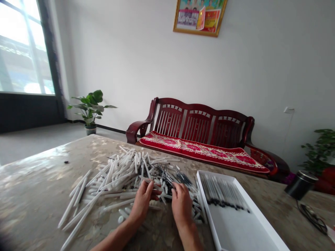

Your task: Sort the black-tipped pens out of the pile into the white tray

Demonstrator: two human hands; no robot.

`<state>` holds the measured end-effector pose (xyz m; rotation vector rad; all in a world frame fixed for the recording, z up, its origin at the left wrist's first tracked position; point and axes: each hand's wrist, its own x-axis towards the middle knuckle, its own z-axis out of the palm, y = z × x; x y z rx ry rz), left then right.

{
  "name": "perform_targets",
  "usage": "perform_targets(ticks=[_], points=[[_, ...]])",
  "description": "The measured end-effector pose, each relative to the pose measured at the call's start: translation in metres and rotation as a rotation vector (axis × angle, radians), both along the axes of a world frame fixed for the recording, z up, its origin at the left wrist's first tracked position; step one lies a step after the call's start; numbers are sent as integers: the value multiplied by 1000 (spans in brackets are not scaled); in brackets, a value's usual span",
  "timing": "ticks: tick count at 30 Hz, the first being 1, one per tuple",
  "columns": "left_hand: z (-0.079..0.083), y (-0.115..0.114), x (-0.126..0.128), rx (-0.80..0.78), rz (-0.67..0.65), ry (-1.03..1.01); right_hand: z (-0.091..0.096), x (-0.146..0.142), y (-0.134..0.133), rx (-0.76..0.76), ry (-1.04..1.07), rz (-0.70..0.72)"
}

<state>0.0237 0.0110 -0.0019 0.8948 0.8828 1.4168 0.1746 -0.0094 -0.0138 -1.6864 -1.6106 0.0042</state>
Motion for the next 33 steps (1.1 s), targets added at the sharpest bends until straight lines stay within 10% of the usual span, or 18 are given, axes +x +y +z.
perform_targets(ticks=[13,33], points=[[-6,13,1,-51,-25,-50,20,13,29,-332,-246,-200],[-10,18,0,-144,1,-195,21,19,34,-327,-334,-226]])
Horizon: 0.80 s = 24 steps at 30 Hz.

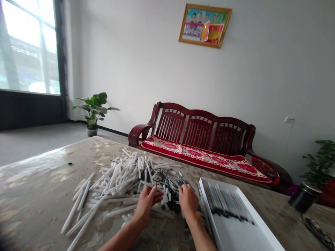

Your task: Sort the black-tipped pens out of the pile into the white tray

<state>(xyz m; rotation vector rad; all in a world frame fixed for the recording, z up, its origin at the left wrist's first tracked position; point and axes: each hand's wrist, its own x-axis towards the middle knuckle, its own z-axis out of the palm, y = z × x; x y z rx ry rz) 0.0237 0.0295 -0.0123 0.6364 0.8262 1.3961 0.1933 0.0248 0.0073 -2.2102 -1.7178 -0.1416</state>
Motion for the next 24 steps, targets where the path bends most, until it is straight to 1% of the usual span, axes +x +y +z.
perform_targets(ticks=[4,9,12,15,18,20,24], points=[[1,-2,0,8,-2,-13,0,3,-3,28,32,28],[0,-3,1,-20,-5,-40,2,-1,1,-20,13,33],[1,-4,0,-41,-3,-82,6,-4,-2,20,-1,31],[5,-5,-1,-72,10,-135,14,-2,-17,119,-50,78],[10,-5,-2,-125,24,-187,20,5,-37,277,-46,112],[12,-5,-4,-135,30,-223,17,12,-49,395,41,105],[13,-4,-6,-135,44,-266,2,24,-59,570,349,130]])
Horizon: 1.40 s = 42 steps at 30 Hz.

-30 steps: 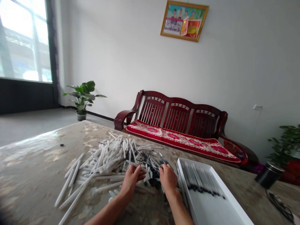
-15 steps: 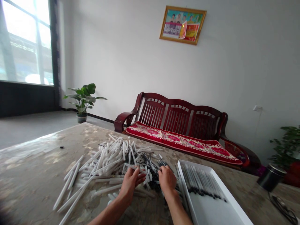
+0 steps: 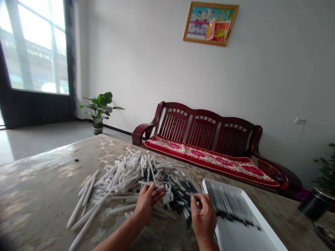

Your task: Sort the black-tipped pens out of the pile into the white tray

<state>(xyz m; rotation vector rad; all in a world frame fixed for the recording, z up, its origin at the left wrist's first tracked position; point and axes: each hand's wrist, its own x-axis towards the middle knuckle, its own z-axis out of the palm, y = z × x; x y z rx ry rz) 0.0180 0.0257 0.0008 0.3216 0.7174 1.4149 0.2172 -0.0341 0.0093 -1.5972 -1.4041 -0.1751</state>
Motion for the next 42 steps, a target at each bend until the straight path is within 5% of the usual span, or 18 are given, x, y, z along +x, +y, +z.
perform_targets(ticks=[7,16,42], points=[[4,3,-3,-52,53,-22,-9,-3,-4,47,289,118],[9,-4,0,-53,6,-4,-14,-14,-4,52,235,214],[6,-3,0,-102,5,-88,-12,-13,-9,132,240,212]])
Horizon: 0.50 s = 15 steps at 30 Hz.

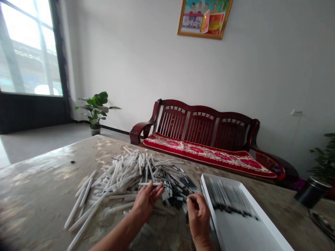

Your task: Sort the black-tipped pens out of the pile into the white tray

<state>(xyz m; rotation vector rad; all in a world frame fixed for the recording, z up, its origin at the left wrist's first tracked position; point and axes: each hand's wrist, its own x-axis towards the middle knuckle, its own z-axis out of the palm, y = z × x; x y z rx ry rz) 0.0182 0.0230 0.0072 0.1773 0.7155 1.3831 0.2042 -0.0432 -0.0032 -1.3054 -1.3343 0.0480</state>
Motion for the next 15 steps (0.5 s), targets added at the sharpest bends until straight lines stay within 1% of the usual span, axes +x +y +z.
perform_targets(ticks=[5,12,15], points=[[2,-1,0,6,-6,20,-2,1,0,-4,-24,10],[2,-5,2,67,-39,157,-1,2,0,26,-49,-6],[2,-5,2,84,-61,180,0,3,-2,45,-49,4]])
